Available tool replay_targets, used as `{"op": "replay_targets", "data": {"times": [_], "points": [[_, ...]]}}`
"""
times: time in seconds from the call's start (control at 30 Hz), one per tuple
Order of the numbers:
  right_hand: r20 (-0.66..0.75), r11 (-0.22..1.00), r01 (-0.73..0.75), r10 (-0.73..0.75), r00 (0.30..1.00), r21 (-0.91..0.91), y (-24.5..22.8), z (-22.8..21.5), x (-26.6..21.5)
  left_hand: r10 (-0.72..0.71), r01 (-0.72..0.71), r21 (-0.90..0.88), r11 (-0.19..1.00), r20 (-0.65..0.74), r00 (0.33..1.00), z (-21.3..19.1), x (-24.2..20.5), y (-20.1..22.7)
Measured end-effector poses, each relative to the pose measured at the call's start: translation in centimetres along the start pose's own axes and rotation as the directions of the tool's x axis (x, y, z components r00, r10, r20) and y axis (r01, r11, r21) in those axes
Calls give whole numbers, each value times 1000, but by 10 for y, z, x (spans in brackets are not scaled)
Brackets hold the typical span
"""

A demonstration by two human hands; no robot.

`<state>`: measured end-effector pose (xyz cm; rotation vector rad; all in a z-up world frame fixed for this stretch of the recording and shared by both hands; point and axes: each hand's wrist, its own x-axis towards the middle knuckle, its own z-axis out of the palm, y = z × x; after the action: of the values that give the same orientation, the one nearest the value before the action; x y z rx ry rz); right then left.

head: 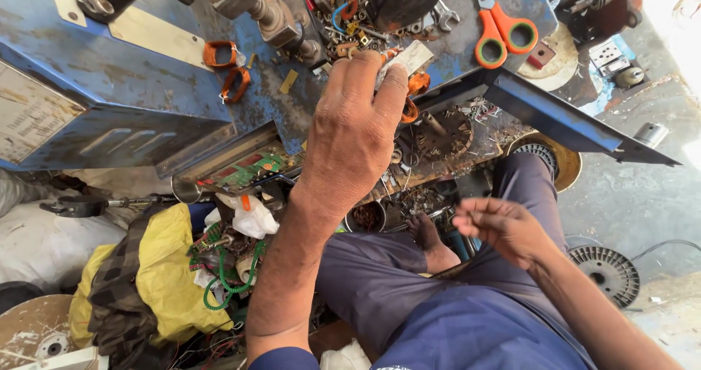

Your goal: The person sits on the floor at a cluttered repair bench and works on a small electric motor component with orange copper windings mounted on a metal plate. They fit the winding assembly into a housing, press and adjust the windings by hand, turn the part over, and manipulate small wires and parts on the workbench.

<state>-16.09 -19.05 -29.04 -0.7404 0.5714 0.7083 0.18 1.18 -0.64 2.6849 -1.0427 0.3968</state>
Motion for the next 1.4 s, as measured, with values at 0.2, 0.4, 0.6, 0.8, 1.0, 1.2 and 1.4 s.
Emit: {"op": "replay_targets", "data": {"times": [0.2,0.4,0.6,0.8,1.0,1.2,1.4], "points": [[128,773,528,-519,845,-351,-65,59,-33,7,-7,22,1000,-11,1000,2,0,2],[263,261,731,-814,517,-630,-137,142,-68,4,-4,19,1000,6,1000,-2,2,4],[303,226,786,-833,462,-576,-147,160,-50,10,-10,13,1000,3,1000,-1,2,2],[279,287,746,-800,532,-600,-151,163,-42,0,0,3,1000,15,1000,0,2,2],[238,362,754,-797,556,-547,-149,153,-35,17,-17,18,1000,8,1000,-1,2,3],[138,540,757,-773,619,-369,-146,156,-34,31,-30,55,998,-7,1000,3,0,1],[186,591,754,-738,649,-286,-147,151,-32,18,-18,38,999,8,1000,1,0,3]]}}
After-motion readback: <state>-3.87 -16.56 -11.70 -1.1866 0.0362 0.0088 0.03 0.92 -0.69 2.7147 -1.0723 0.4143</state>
